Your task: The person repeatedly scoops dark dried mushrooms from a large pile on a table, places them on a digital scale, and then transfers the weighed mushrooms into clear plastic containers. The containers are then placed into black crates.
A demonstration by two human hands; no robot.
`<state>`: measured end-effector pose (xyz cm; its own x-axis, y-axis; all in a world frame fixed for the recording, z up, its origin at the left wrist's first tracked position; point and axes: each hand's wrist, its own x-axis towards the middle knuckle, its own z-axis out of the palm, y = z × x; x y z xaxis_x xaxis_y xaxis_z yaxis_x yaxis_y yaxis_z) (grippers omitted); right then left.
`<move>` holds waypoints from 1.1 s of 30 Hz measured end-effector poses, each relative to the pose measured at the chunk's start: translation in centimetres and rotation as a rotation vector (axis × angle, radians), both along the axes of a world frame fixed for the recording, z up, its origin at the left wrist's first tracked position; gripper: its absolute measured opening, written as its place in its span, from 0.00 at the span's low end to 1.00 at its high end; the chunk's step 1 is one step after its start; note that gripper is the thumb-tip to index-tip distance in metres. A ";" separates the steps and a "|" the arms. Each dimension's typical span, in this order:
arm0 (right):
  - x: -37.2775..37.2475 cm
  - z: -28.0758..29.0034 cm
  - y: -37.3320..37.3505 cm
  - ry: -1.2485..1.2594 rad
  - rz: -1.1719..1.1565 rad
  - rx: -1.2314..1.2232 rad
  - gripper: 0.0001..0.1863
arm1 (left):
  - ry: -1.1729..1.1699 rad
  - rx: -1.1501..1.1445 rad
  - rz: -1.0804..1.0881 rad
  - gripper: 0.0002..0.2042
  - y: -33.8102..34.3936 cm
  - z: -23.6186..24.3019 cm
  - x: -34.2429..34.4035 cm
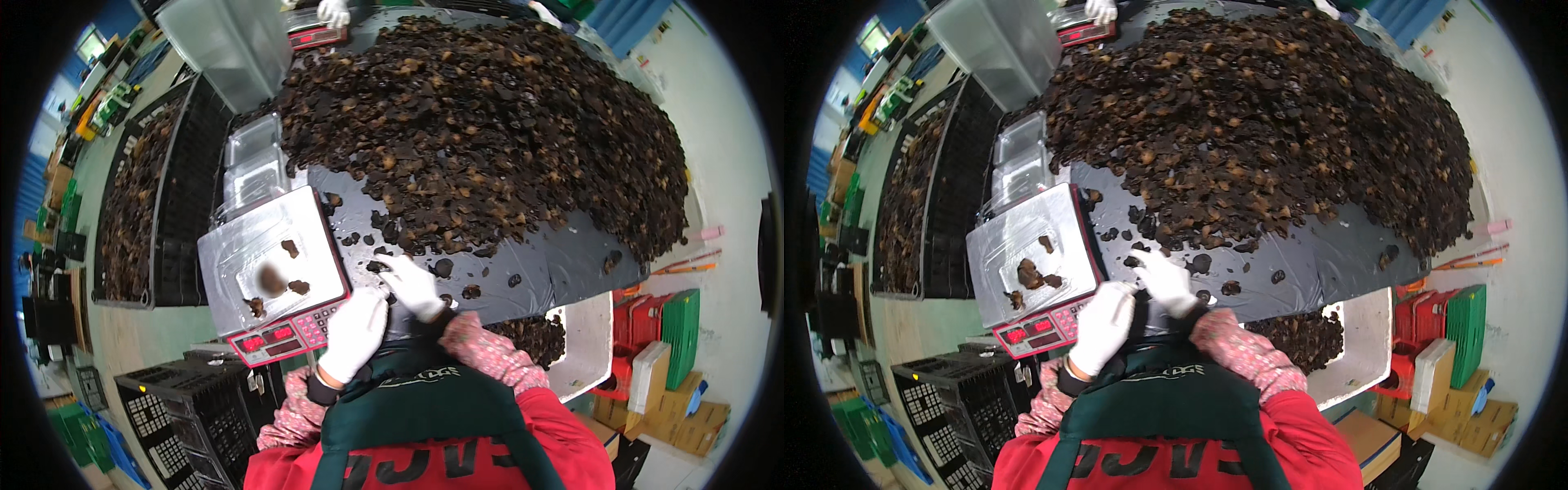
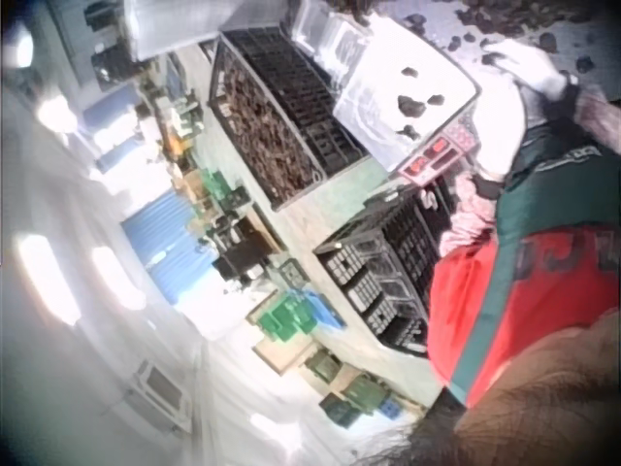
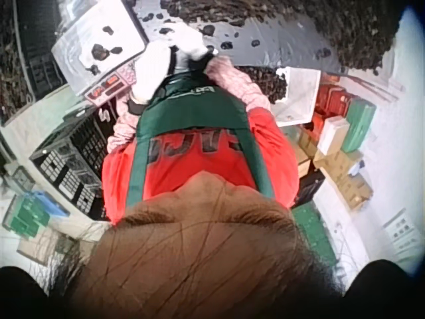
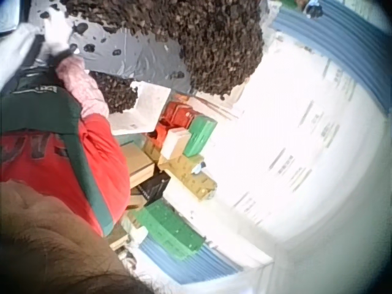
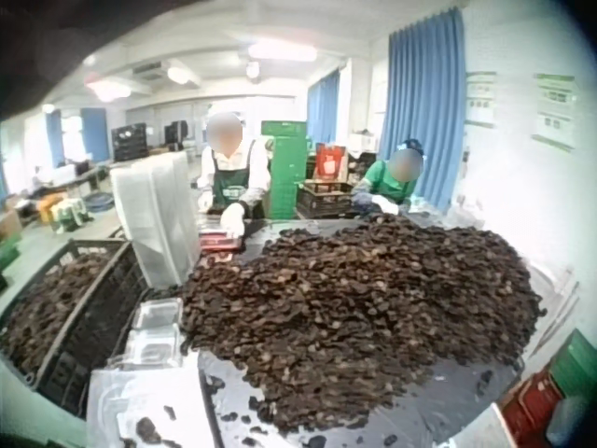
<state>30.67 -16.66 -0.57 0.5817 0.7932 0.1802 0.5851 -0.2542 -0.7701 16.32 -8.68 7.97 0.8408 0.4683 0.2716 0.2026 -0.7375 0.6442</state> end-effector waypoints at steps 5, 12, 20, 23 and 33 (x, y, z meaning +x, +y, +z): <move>0.0 -4.0 0.8 -0.302 0.084 -0.031 0.08 | 0.256 0.019 -0.086 0.10 -3.8 -6.2 -0.9; 3.4 4.6 -18.0 0.011 -0.269 -0.329 0.13 | 0.485 0.340 -0.077 0.24 -4.4 -6.7 1.6; 3.0 1.2 -22.3 -0.254 -0.553 -0.301 0.16 | 0.450 0.282 -0.062 0.09 -3.9 -9.9 2.4; 3.4 -0.2 -15.9 -0.357 -0.507 -0.036 0.14 | 0.411 0.168 -0.092 0.08 -3.6 -10.9 2.9; 6.4 -4.9 -16.7 0.675 -0.640 0.424 0.18 | 0.070 0.116 -0.123 0.17 -4.6 -10.8 12.3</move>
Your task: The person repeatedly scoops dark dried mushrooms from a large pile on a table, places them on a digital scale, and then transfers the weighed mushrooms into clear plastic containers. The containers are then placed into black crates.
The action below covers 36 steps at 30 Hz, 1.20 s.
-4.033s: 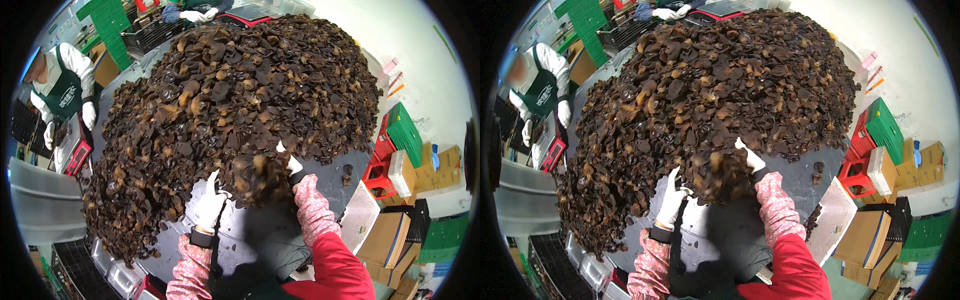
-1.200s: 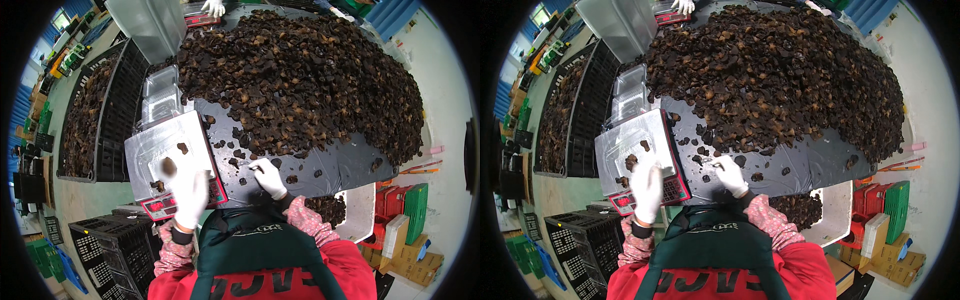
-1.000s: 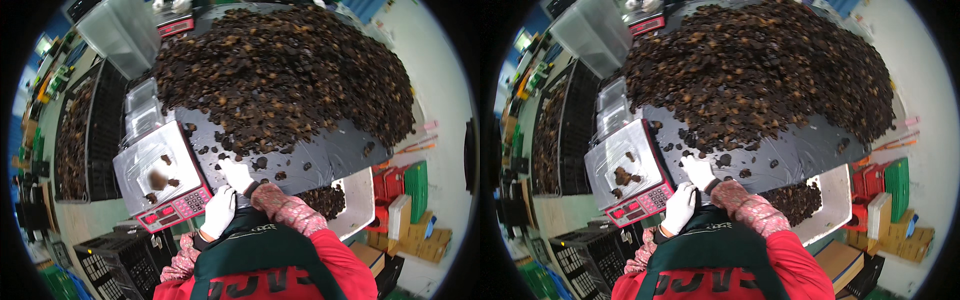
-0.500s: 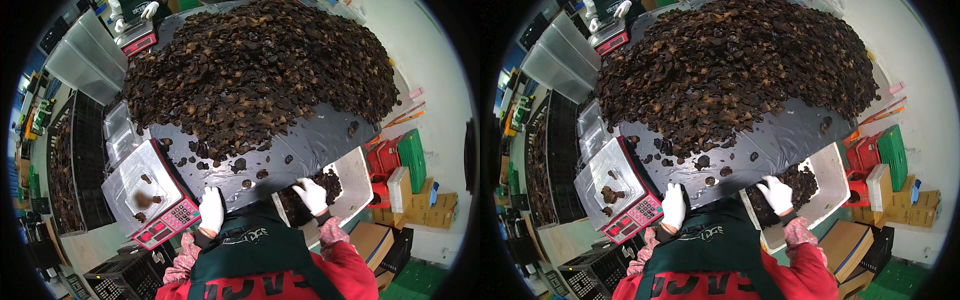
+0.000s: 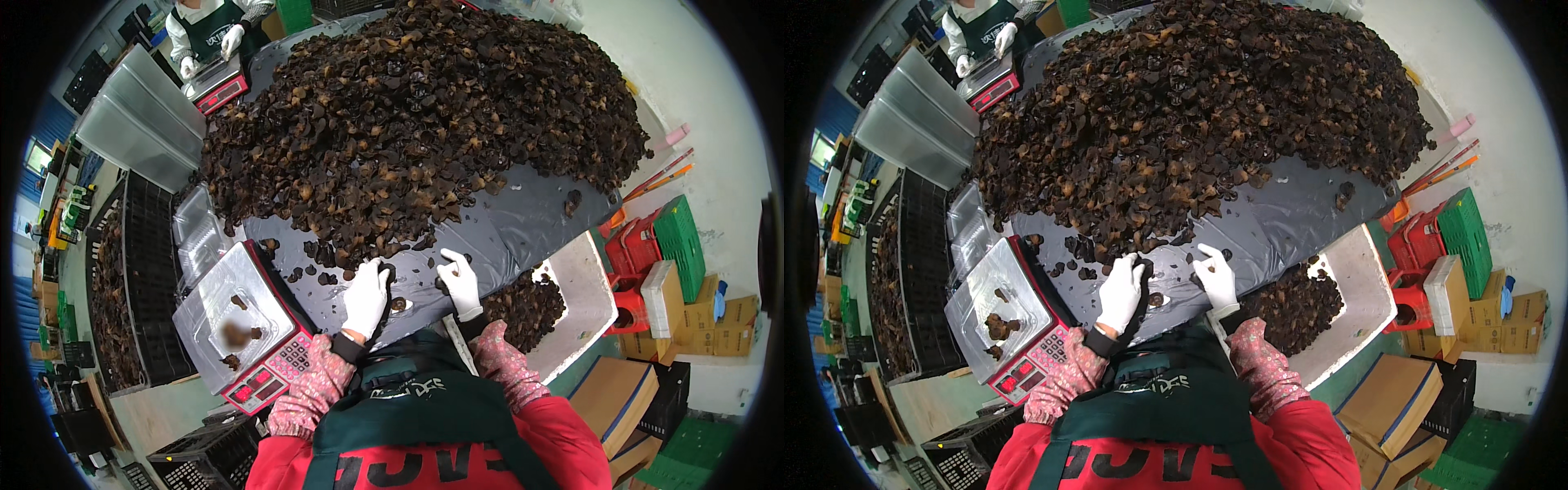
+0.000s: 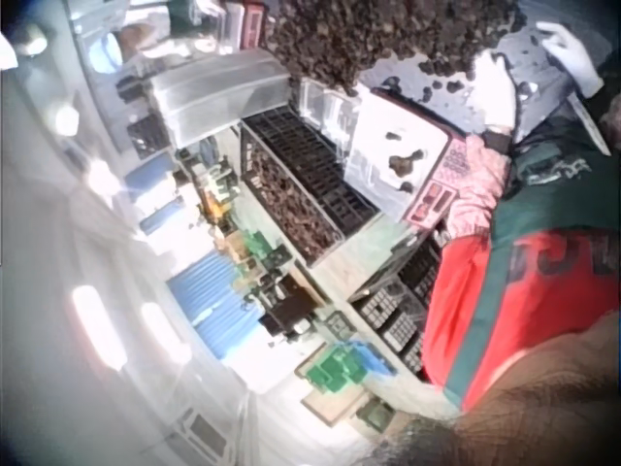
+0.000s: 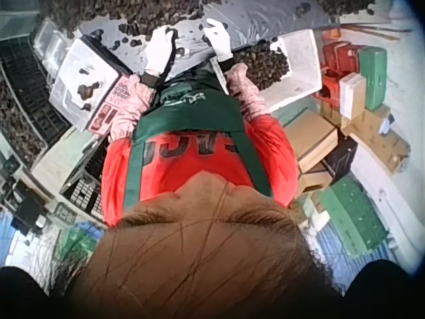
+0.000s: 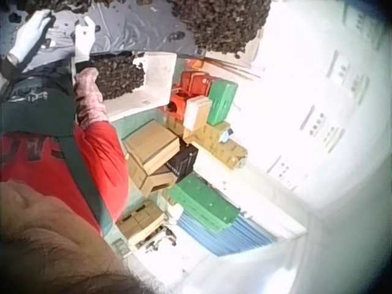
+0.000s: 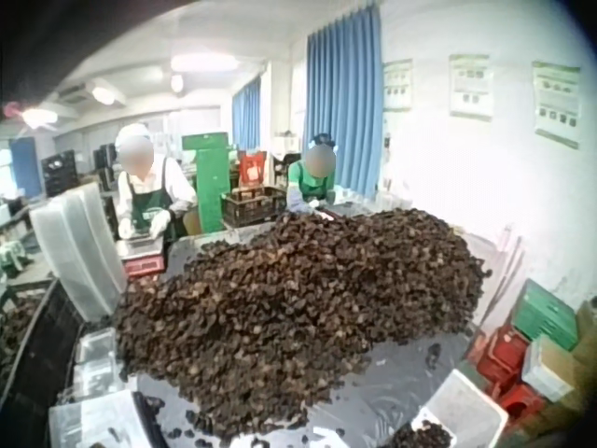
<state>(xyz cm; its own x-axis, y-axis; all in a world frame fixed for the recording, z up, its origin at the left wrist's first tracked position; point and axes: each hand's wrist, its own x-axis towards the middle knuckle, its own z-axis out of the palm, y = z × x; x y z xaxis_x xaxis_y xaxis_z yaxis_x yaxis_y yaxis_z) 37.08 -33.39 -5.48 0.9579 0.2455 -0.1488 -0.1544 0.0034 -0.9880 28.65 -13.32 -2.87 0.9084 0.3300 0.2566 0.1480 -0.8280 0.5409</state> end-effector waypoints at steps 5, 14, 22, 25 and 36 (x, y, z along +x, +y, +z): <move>3.6 3.8 2.6 -0.563 0.081 -0.645 0.21 | 0.165 -0.012 -0.021 0.16 0.5 -0.6 0.8; 6.6 6.7 -0.2 -0.113 0.051 0.009 0.09 | -0.147 -1.680 0.069 0.13 4.5 4.1 -2.2; -0.5 7.0 -4.0 0.594 -0.022 0.319 0.17 | -0.315 -1.721 0.180 0.09 4.3 3.0 -6.6; -2.1 5.8 -2.2 0.503 0.207 0.283 0.14 | -0.240 -1.741 0.216 0.11 4.2 2.7 -6.3; -6.2 2.6 5.4 -0.980 0.284 -0.791 0.11 | 0.093 -0.089 -0.019 0.11 1.5 -0.2 -0.8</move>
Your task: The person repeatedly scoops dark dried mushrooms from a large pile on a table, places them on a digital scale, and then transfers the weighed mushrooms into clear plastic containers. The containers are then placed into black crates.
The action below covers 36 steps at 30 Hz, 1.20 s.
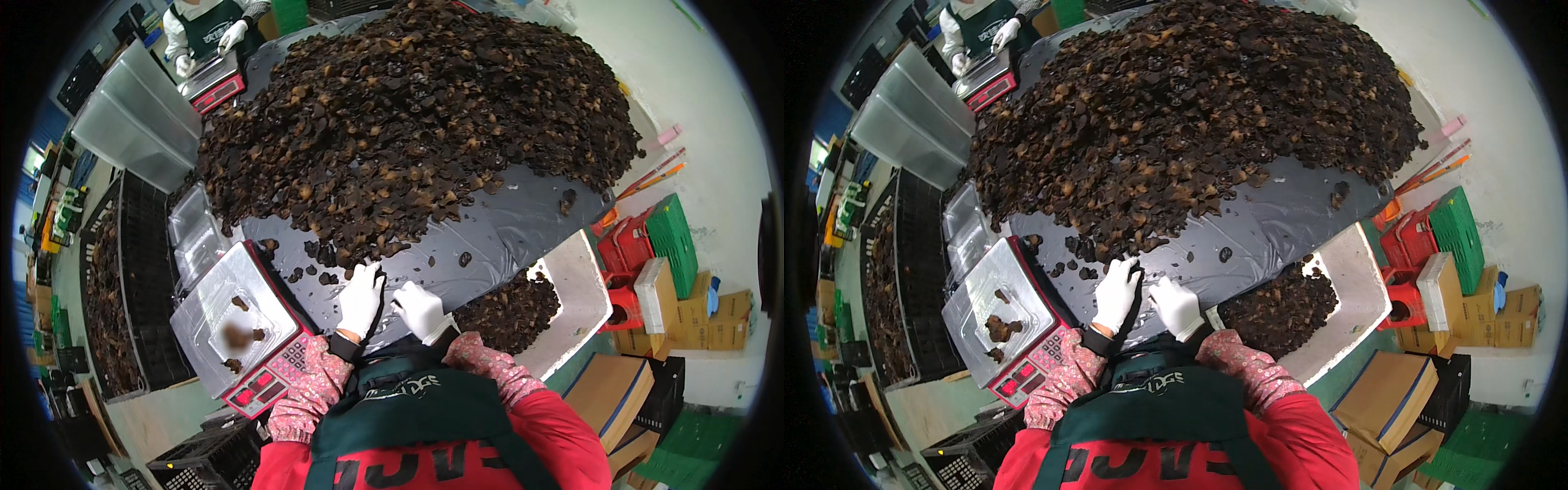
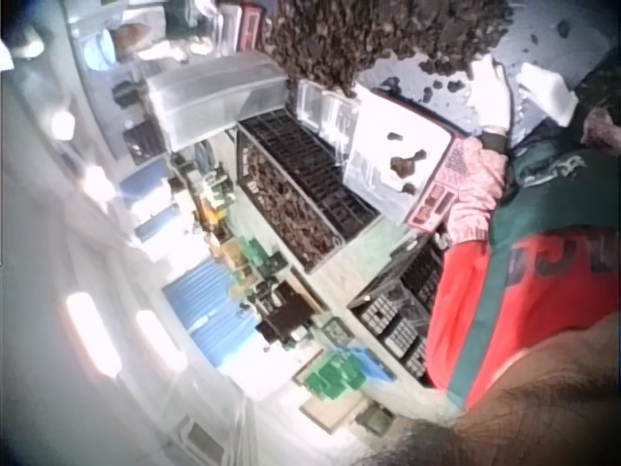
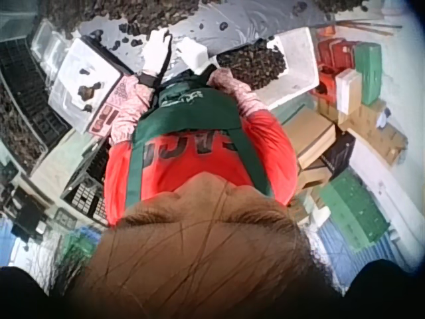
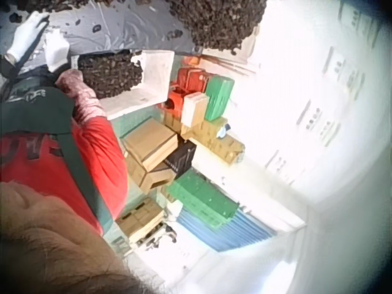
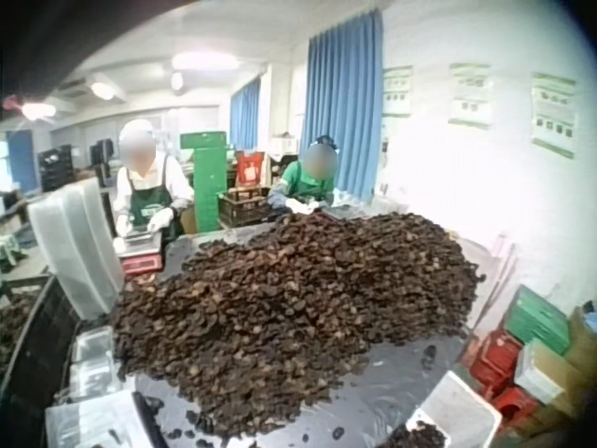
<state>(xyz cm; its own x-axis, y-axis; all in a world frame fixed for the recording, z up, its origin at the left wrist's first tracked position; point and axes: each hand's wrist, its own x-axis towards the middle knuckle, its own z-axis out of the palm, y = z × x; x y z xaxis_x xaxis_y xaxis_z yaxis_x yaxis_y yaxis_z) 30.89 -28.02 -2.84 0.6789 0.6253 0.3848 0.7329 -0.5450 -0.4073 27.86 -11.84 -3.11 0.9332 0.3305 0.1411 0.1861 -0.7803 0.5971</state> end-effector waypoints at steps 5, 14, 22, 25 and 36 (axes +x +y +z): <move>2.2 0.5 -1.6 -0.079 -0.105 0.250 0.04 | -0.058 0.103 -0.023 0.06 -0.2 -0.8 -0.2; 9.1 -0.8 -9.8 0.112 -0.422 0.051 0.09 | -0.336 -0.485 0.251 0.07 2.2 8.5 -4.4; 5.4 1.5 -5.1 0.227 -0.018 0.168 0.09 | -0.525 -0.122 0.718 0.09 13.3 14.1 -14.2; 2.6 2.4 -2.1 0.062 0.172 -0.134 0.13 | -0.394 0.073 0.736 0.06 14.8 14.6 -16.2; 1.1 4.6 1.7 0.430 0.217 0.036 0.05 | -0.210 0.242 0.559 0.09 17.0 10.0 -20.1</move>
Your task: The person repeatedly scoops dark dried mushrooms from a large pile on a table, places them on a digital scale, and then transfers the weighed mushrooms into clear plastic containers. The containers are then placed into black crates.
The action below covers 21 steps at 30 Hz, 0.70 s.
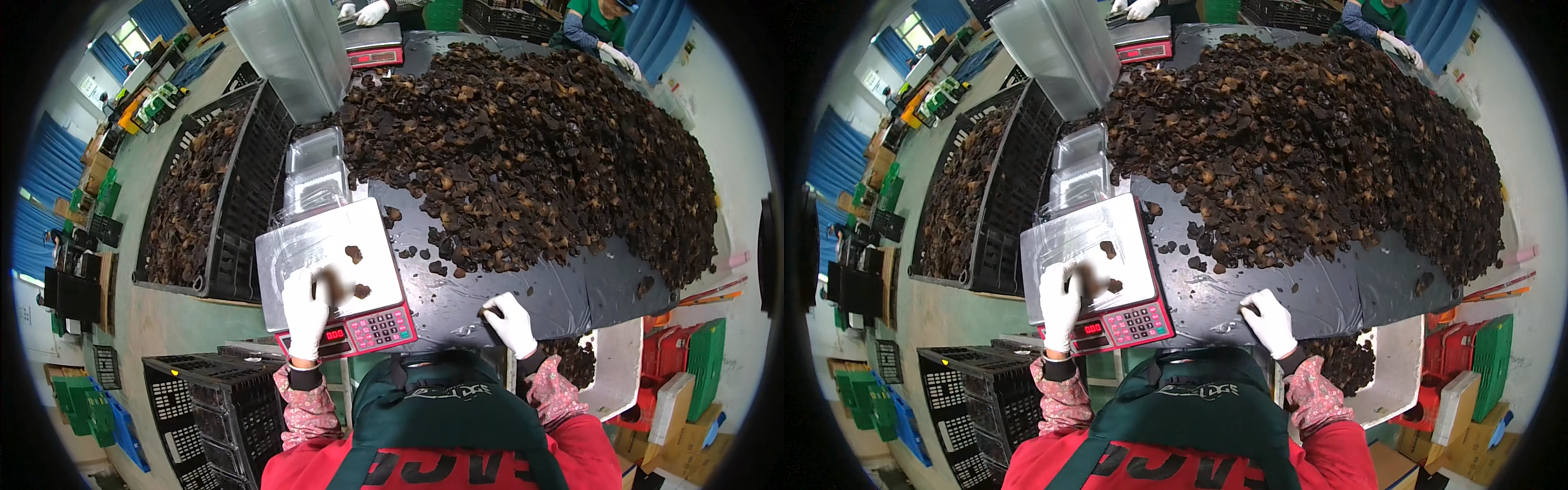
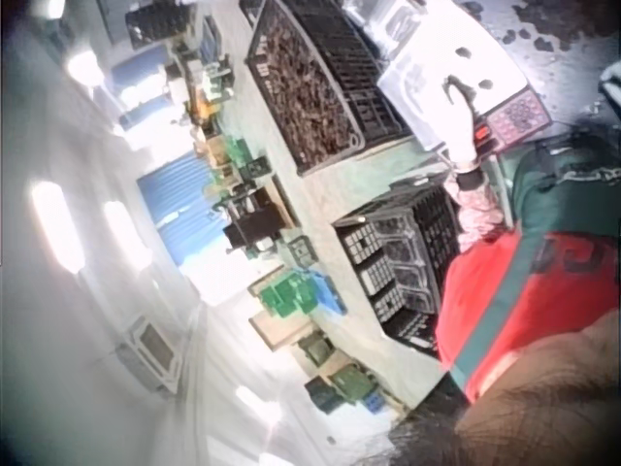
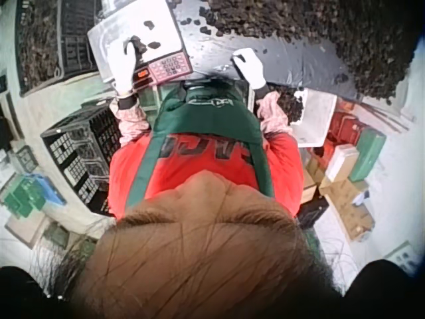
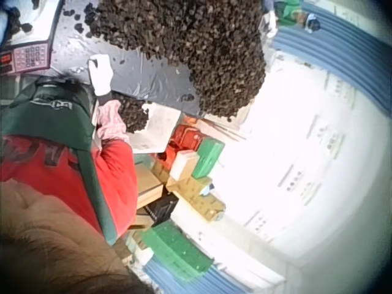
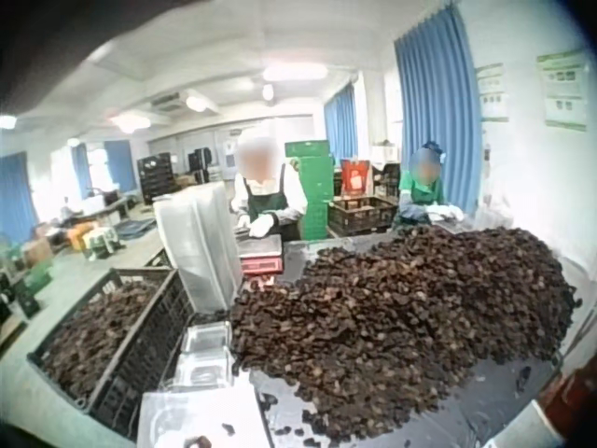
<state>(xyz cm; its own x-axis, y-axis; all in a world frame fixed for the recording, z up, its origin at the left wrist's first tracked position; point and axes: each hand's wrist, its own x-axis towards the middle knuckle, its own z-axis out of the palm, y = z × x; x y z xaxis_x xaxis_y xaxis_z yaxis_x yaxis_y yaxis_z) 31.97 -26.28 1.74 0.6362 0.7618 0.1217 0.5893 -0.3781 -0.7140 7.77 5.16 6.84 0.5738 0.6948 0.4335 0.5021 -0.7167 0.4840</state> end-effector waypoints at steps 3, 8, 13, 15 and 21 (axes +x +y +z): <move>-0.8 4.5 6.0 0.089 0.092 0.224 0.06 | -0.067 -0.008 -0.025 0.12 -0.2 0.7 -0.8; -6.4 9.8 18.7 0.036 0.323 0.463 0.09 | 0.037 0.194 0.055 0.16 0.1 0.2 -1.5; -10.3 4.6 26.2 -0.441 0.623 0.175 0.25 | -0.004 0.065 0.060 0.26 0.1 -0.8 -1.5; -10.5 5.8 25.9 -0.388 0.637 0.245 0.30 | -0.026 0.013 0.117 0.27 0.4 -1.0 -2.1; -1.2 5.4 21.7 0.430 0.235 0.458 0.20 | -0.015 0.028 0.130 0.21 0.6 -0.3 -2.9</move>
<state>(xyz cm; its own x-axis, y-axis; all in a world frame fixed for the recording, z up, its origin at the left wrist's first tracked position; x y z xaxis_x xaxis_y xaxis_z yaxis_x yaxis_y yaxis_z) 30.72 -4.59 7.16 0.5236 0.8180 0.2381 0.2457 0.1226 -0.9616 4.86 5.75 6.50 0.4730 0.7506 0.4614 0.5848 -0.6591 0.4728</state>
